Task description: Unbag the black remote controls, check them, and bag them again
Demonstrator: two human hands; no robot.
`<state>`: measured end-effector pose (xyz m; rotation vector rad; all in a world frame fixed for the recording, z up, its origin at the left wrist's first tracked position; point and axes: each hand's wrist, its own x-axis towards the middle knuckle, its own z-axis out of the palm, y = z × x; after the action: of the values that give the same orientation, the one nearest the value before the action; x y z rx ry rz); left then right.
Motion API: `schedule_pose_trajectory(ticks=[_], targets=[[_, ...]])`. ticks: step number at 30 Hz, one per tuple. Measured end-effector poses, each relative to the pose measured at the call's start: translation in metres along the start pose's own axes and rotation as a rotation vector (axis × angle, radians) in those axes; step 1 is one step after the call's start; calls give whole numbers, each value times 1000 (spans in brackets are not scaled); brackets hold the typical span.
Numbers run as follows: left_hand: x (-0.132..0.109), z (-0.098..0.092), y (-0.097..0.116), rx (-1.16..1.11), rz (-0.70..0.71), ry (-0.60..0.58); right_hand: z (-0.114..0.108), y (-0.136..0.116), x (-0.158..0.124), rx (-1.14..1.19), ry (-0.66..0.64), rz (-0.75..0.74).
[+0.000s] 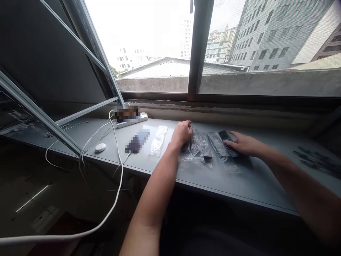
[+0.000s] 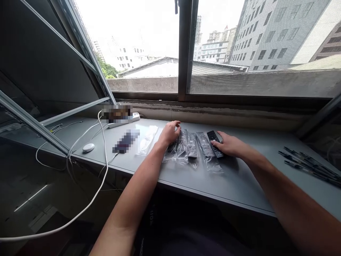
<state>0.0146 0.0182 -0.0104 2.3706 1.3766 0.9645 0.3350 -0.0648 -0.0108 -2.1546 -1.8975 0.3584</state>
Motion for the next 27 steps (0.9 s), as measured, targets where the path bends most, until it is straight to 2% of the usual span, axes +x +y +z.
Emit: schedule_pose_trajectory(ticks=[5,9,14,17,27], targets=[[0,1,0,6,7,-3,-6,-3,-7,-22,104,9],[1,2,-2,6,13,-8,-7,-19,-19,36,274,-151],[1,5,-3,14,-1,-16,2,-37,-25,114,198,-388],[1,6,-4,15,-7,-32,8,-40,-25,103,210,-482],[1,8,-5,10,-10,-51,19,-38,-22,-8,214,-492]])
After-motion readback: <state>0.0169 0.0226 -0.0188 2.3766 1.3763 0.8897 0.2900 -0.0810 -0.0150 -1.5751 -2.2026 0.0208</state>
